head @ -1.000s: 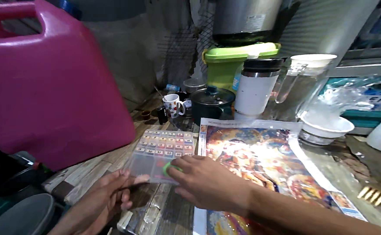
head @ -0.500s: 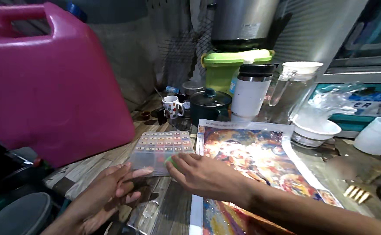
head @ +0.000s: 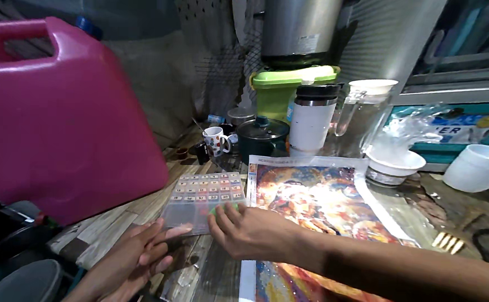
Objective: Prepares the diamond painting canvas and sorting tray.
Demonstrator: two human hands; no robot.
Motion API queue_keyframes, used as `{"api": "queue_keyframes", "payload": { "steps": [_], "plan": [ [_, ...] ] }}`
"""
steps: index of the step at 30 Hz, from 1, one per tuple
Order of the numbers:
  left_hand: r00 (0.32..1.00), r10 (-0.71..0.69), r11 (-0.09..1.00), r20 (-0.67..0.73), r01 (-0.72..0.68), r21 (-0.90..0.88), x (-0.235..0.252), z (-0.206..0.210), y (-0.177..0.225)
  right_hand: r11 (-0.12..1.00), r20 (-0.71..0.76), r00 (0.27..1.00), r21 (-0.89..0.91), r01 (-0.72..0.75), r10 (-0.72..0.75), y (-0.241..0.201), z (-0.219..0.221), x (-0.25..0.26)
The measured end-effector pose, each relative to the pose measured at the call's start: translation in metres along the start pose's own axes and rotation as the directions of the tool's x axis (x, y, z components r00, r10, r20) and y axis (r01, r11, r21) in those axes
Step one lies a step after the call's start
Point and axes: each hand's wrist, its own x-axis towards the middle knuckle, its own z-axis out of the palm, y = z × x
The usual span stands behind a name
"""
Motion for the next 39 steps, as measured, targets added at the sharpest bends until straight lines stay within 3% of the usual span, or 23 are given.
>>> {"api": "queue_keyframes", "payload": {
  "steps": [6,13,20,23,25,28,30,32,35,39],
  "plan": [
    [0.999,0.010,1.000,-0.042,-0.010,-0.009,-0.005,0.007,-0.001,0.998,0.025,0.997,-0.006,0.066,-0.066,0.007,-0.009,0.001],
    [0.998,-0.036,0.999,-0.045,0.035,-0.025,-0.005,0.011,-0.011,0.977,-0.121,0.971,0.036,0.210,-0.205,0.017,-0.005,-0.007],
    [0.996,0.040,0.997,0.080,-0.035,-0.068,-0.007,0.003,0.003,0.961,-0.124,0.985,0.263,-0.082,0.118,0.025,-0.008,-0.017],
    [0.977,0.200,0.977,0.078,-0.204,0.056,-0.008,0.004,0.012,0.929,-0.164,0.952,0.311,-0.200,0.260,0.046,-0.030,-0.012],
    [0.928,0.365,0.865,0.073,-0.367,0.343,-0.011,0.006,0.013,0.904,-0.187,0.918,0.327,-0.277,0.349,0.068,-0.042,-0.007],
    [0.778,0.604,0.422,0.172,-0.495,0.759,-0.009,0.000,-0.003,0.850,-0.182,0.860,0.347,-0.397,0.476,0.109,-0.049,0.003],
    [0.717,0.642,0.220,0.271,-0.510,0.831,0.000,-0.005,-0.012,0.779,-0.099,0.819,0.392,-0.490,0.565,0.137,-0.049,0.011],
    [0.689,0.643,0.155,0.335,-0.545,0.824,0.013,-0.010,-0.022,0.686,-0.019,0.766,0.458,-0.565,0.643,0.166,-0.043,0.019],
    [0.697,0.630,0.182,0.343,-0.562,0.807,0.024,-0.016,-0.034,0.589,0.050,0.701,0.503,-0.633,0.711,0.200,-0.020,0.027],
    [0.668,0.673,0.212,0.319,-0.587,0.782,0.030,-0.023,-0.045,0.539,0.115,0.633,0.423,-0.728,0.765,0.224,0.004,0.043]
  ]
}}
